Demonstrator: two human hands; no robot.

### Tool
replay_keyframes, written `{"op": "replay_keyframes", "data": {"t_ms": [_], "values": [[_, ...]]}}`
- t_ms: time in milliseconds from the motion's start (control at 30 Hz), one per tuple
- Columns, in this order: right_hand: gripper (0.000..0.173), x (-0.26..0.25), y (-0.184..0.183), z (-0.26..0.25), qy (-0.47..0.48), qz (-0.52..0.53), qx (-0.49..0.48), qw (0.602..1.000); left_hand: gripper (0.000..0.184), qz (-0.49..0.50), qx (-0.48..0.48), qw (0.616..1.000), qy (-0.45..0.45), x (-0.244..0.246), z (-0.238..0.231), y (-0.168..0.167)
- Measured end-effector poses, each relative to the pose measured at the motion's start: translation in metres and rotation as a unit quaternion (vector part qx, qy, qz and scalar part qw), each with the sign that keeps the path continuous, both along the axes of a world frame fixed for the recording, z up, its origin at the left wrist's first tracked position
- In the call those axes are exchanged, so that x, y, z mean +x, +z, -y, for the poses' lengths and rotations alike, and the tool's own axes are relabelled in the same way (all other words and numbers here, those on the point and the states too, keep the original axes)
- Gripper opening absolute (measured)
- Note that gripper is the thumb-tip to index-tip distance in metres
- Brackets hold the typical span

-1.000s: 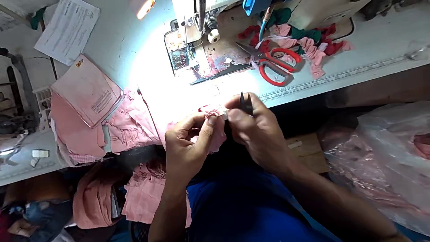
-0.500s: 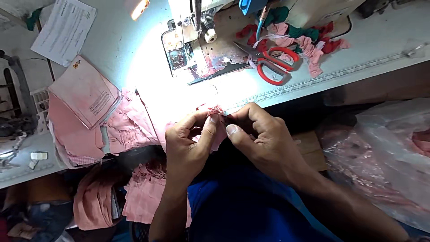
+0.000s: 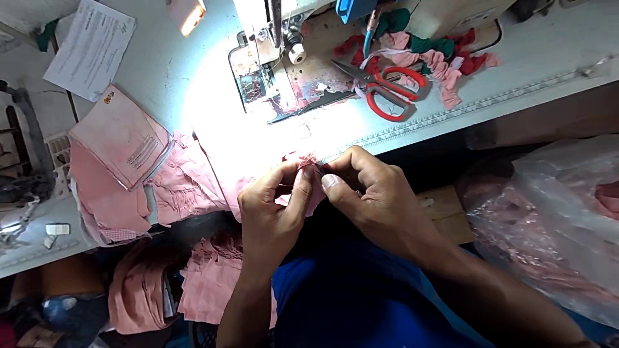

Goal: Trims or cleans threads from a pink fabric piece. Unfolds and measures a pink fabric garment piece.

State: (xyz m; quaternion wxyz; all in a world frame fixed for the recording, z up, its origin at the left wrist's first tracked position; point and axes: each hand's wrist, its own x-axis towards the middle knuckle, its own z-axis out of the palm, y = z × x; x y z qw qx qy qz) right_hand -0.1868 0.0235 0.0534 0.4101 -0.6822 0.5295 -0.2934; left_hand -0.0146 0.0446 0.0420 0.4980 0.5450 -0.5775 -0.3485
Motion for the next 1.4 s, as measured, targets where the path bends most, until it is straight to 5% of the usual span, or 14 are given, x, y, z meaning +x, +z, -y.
{"op": "replay_keyframes", "data": {"t_ms": [333,667,933,1200,1267,1367,1400], "values": [[0.011,0.002,0.001,0.005,-0.005,0.036,0.025,0.999,0.013,0.04,-0.02,0.999,-0.007,0.002,0.001,-0.002],[0.011,0.001,-0.019,0.015,0.05,0.271,0.114,0.955,0.011,0.028,-0.028,0.999,0.0,0.002,0.001,-0.002],[0.011,0.003,-0.007,0.016,0.028,0.159,0.116,0.98,0.012,0.033,-0.026,0.999,-0.005,0.003,0.002,-0.004],[0.009,-0.001,-0.014,0.014,0.041,0.268,0.068,0.96,0.011,0.028,-0.02,0.999,0.004,0.003,0.001,-0.004],[0.006,-0.003,-0.013,0.013,0.025,0.224,0.039,0.974,0.011,0.022,-0.021,1.0,0.003,0.003,0.001,-0.004],[0.038,-0.003,-0.014,0.014,0.01,0.11,-0.093,0.989,0.013,0.026,-0.027,0.999,-0.004,0.004,0.001,-0.004],[0.037,-0.002,-0.014,0.016,0.018,0.085,-0.13,0.988,0.013,0.031,-0.031,0.999,-0.006,0.004,0.001,-0.004]]}}
